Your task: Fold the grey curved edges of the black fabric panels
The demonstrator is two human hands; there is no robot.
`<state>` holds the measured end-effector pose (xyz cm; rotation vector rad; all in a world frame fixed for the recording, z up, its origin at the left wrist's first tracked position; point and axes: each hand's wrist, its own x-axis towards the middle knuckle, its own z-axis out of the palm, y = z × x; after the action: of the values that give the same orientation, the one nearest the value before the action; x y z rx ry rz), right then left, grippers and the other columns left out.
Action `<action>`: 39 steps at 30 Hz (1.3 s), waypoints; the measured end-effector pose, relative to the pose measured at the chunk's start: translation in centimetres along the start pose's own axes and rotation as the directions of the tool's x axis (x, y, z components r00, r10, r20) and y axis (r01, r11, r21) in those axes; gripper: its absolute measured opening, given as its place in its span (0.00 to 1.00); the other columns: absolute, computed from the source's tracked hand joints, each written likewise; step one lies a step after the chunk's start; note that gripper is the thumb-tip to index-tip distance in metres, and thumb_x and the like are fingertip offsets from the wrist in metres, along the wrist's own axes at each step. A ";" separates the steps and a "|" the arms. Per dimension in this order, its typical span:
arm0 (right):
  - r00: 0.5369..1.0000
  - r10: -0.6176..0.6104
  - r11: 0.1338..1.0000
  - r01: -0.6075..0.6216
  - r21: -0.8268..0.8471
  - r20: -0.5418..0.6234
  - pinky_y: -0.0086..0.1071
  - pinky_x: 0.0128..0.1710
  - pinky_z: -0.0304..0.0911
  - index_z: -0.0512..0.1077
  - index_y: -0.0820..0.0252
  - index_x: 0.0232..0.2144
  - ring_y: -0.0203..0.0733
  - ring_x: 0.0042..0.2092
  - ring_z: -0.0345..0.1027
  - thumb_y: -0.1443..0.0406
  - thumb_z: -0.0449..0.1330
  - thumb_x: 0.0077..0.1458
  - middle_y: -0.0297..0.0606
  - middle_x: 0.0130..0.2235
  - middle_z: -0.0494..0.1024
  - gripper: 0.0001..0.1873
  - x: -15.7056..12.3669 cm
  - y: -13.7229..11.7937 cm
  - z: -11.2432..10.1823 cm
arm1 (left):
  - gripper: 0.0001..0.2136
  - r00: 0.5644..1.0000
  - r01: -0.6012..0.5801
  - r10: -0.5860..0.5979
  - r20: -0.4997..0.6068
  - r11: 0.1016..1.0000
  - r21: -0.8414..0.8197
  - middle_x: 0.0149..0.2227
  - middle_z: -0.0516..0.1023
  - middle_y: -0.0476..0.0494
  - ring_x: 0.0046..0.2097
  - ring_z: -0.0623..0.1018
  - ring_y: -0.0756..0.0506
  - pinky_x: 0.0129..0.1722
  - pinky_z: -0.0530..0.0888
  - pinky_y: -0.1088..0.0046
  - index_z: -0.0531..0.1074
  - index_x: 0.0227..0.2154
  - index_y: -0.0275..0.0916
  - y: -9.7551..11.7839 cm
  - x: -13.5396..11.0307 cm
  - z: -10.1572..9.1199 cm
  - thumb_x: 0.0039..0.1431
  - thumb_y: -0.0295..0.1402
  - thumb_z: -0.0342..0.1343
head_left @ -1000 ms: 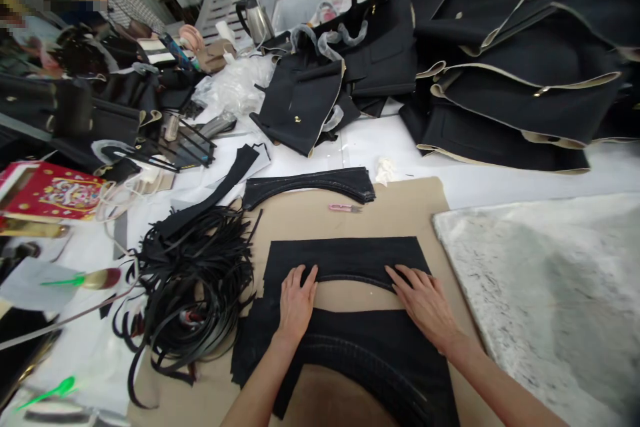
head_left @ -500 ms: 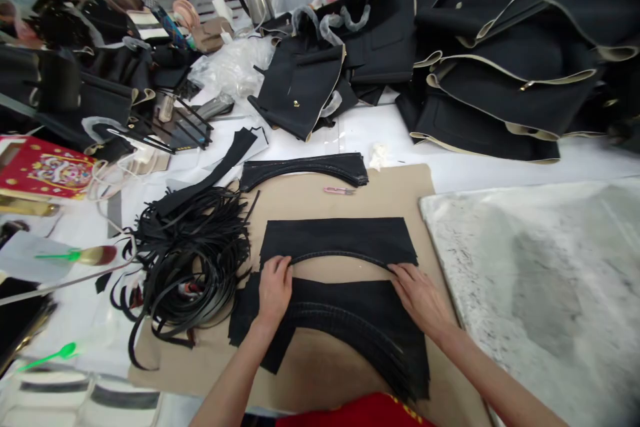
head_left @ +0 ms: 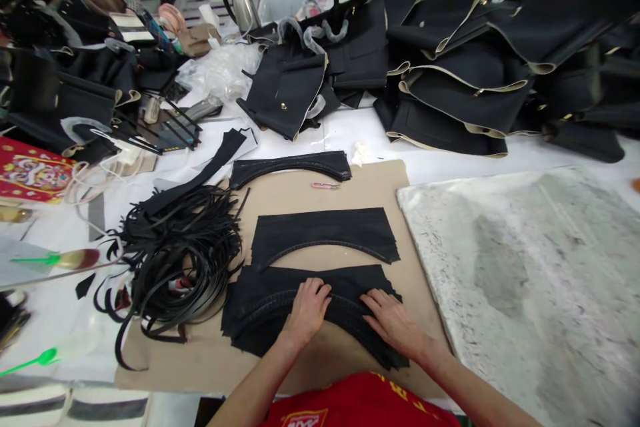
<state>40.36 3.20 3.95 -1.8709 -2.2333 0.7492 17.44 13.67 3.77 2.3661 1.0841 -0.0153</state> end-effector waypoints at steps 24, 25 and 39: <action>0.993 -0.112 0.990 0.115 -0.085 0.039 0.39 0.44 0.65 0.66 0.59 0.49 0.45 0.44 0.67 0.71 0.51 0.55 0.43 0.42 0.73 0.18 0.2 -0.2 -0.7 | 0.11 1.000 -0.001 0.000 0.014 0.999 0.034 0.44 0.70 0.44 0.46 0.68 0.43 0.44 0.68 0.63 0.69 0.46 0.42 0.4 -0.1 -0.4 0.62 0.30 0.49; 0.992 -0.117 0.989 0.120 -0.086 0.037 0.38 0.43 0.65 0.66 0.60 0.49 0.45 0.43 0.68 0.72 0.50 0.55 0.42 0.41 0.73 0.18 0.2 -0.2 -0.7 | 0.11 1.000 0.000 -0.001 0.013 0.999 0.032 0.44 0.70 0.43 0.45 0.68 0.43 0.45 0.68 0.63 0.69 0.46 0.42 0.4 -0.1 -0.4 0.62 0.30 0.49; 0.998 0.055 0.996 -0.052 0.070 -0.039 0.40 0.45 0.61 0.71 0.58 0.43 0.45 0.42 0.69 0.64 0.46 0.64 0.42 0.39 0.77 0.15 2.3 -0.4 -4.4 | 0.13 0.999 -0.006 0.004 -0.036 0.998 -0.065 0.42 0.71 0.44 0.45 0.69 0.44 0.43 0.66 0.64 0.71 0.47 0.44 5.3 2.9 0.4 0.66 0.33 0.44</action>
<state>41.26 6.61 7.44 -1.9035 -2.1128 0.7790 23.24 12.60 5.21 2.3191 1.0798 0.0637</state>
